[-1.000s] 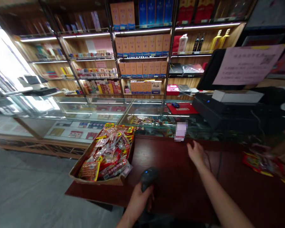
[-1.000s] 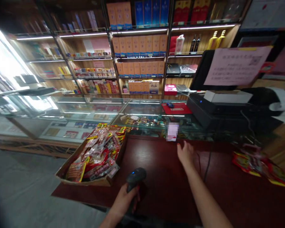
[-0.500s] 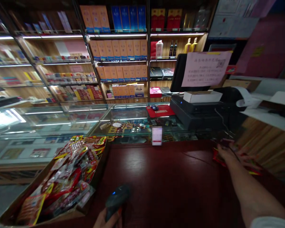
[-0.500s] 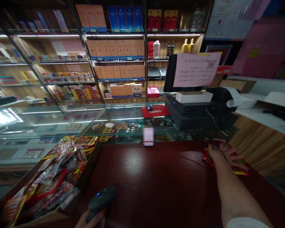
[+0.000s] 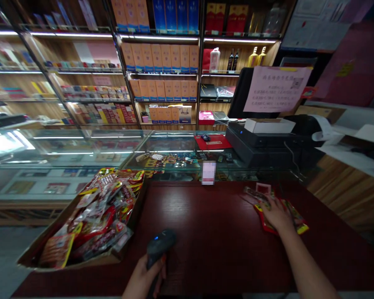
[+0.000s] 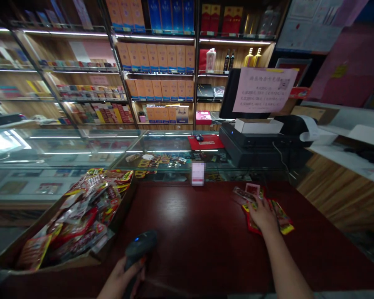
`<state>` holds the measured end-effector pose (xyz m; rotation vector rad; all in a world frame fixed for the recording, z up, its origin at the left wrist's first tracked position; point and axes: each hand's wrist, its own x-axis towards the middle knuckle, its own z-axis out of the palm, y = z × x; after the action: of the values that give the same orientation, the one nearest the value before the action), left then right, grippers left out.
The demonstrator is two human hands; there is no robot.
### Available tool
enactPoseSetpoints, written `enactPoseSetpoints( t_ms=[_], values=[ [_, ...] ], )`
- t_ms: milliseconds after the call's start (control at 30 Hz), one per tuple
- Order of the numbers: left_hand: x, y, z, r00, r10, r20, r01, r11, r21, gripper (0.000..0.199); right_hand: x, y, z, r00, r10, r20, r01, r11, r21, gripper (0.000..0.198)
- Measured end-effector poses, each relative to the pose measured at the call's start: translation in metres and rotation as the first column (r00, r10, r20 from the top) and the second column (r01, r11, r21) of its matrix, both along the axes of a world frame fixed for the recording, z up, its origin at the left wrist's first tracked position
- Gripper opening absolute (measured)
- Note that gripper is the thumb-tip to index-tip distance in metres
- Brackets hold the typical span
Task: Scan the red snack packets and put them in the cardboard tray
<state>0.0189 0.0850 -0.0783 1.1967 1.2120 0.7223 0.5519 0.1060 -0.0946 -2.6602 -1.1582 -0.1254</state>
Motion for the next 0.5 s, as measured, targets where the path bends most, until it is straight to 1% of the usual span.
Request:
enactPoseSetpoints(
  t_ms=[33,100,167,200,267,333,433,500],
  values=[
    [0.001,0.000,0.000,1.000,0.001,0.008,-0.001,1.000,0.006,0.062,-0.017,-0.005,-0.005,0.998,0.054,-0.027,-0.054,0.998,-0.011,0.062],
    [0.004,0.000,0.000,1.000,0.004,0.016,-0.004,1.000,0.016,0.058,-0.046,-0.013,-0.012,0.990,0.134,-0.033,-0.133,0.991,0.018,0.061],
    [0.008,-0.001,0.002,1.000,0.008,0.013,-0.008,1.000,0.025,0.054,-0.065,-0.018,-0.014,0.985,0.172,0.002,-0.172,0.983,0.066,0.055],
    [0.009,-0.002,0.004,1.000,0.005,0.010,-0.005,1.000,0.026,0.051,-0.070,-0.019,-0.013,0.985,0.172,0.017,-0.172,0.982,0.073,0.053],
    [0.012,-0.004,0.008,1.000,-0.001,0.002,0.001,1.000,0.024,0.046,-0.076,-0.019,-0.005,0.988,0.149,0.051,-0.152,0.987,0.045,0.051],
    [0.013,-0.005,0.012,1.000,0.003,0.000,-0.003,1.000,0.021,0.040,-0.080,-0.018,0.007,0.984,0.150,0.097,-0.149,0.989,-0.018,0.049],
    [0.014,-0.007,0.016,1.000,0.020,0.006,-0.020,0.999,0.029,0.032,-0.088,-0.014,0.024,0.972,0.196,0.128,-0.183,0.977,-0.109,0.036],
    [0.014,-0.007,0.017,1.000,0.021,0.009,-0.021,0.999,0.038,0.028,-0.094,-0.010,0.030,0.962,0.230,0.148,-0.212,0.969,-0.128,0.029]
  ],
)
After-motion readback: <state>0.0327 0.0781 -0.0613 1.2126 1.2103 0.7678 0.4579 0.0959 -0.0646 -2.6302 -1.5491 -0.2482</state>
